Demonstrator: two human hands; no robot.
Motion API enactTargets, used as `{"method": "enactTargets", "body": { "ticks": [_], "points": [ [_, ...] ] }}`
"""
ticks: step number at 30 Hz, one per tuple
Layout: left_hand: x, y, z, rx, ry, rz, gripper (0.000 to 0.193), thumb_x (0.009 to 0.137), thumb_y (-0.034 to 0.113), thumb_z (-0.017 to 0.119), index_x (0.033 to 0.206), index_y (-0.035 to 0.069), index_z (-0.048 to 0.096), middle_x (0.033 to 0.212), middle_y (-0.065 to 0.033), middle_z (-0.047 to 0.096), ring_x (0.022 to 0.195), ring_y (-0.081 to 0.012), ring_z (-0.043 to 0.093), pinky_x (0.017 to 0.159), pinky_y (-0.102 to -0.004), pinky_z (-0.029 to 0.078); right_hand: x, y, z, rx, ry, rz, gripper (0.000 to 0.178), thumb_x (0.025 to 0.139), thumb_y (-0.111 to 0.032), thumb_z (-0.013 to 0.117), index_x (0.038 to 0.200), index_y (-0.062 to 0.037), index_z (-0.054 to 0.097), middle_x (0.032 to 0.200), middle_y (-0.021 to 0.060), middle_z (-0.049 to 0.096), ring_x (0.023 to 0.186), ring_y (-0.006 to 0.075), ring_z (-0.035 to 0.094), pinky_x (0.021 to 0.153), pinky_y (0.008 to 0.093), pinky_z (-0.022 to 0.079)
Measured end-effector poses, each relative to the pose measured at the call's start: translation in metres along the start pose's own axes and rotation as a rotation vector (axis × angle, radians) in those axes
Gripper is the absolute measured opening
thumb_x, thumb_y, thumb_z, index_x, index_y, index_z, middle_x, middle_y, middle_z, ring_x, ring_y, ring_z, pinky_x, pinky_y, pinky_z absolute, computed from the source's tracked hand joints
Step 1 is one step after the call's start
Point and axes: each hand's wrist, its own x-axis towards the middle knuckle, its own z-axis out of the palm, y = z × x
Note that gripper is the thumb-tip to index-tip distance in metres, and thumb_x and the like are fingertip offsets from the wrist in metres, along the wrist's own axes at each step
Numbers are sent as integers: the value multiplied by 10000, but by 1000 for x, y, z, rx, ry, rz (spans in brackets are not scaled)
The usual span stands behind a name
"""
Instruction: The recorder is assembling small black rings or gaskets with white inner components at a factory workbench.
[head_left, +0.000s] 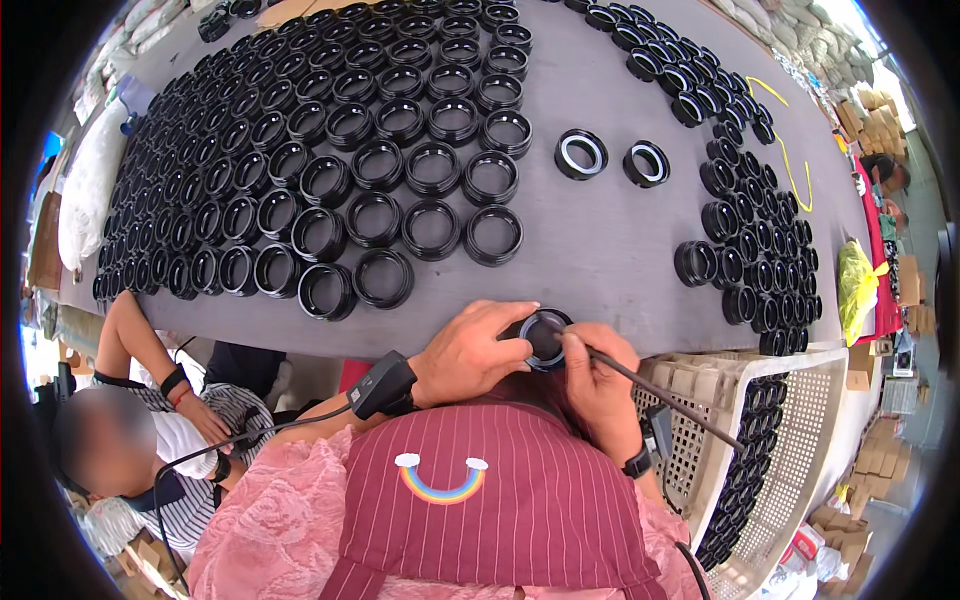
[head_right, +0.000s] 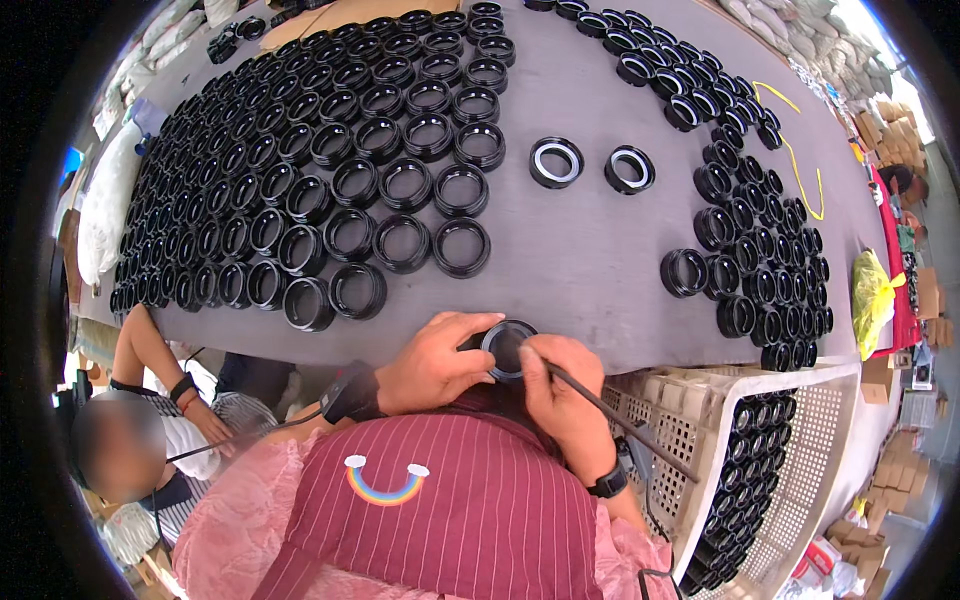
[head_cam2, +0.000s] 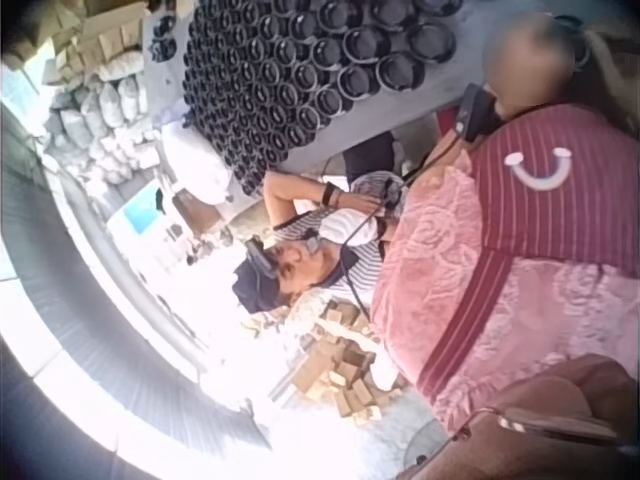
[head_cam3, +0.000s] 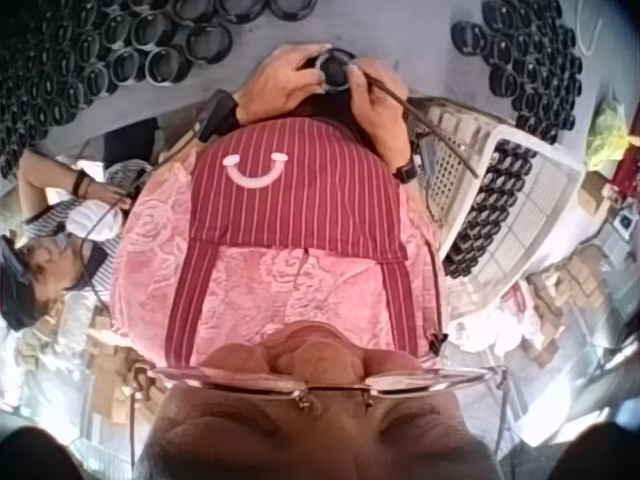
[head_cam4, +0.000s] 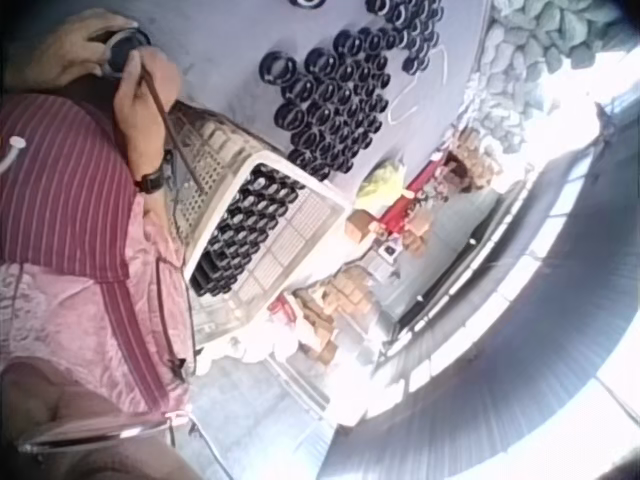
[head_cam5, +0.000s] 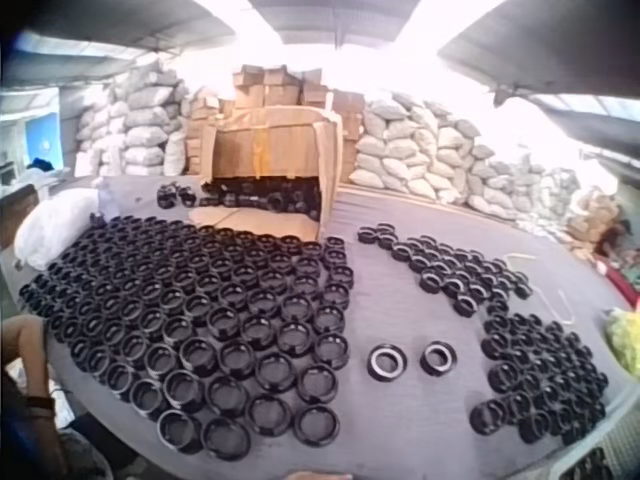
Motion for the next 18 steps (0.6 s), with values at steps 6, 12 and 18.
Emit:
{"method": "enactTargets", "body": {
  "ticks": [6, 12, 18],
  "points": [
    [7, 3, -4, 1, 0, 42, 199, 744, 123, 760, 901, 63, 654, 1287, -211, 592, 1101, -363, 605, 917, -463, 464, -5, 4, -3, 101, -113, -18, 31, 871, -25, 646, 855, -30, 620, 746, 134, 633, 634, 318, 592, 618, 385, 483],
    [29, 18, 10, -167, -97, -203, 125, 925, 172, 601, 953, 52, 580, 1042, -185, 656, 926, -397, 611, 786, -476, 471, -26, -3, -42, 168, 341, -52, 124, 985, -87, 510, 928, -9, 588, 784, 118, 641, 607, 208, 574, 594, 324, 477],
    [99, 7, 55, -56, -99, -397, 248, 1026, 234, 443, 960, -1, 484, 817, -272, 621, 839, -510, 575, 701, -563, 439, -81, 17, -72, -137, 67, 405, 185, 1030, -224, 477, 1056, -47, 526, 684, 145, 602, 558, 278, 615, 532, 383, 459]
  ]
}}
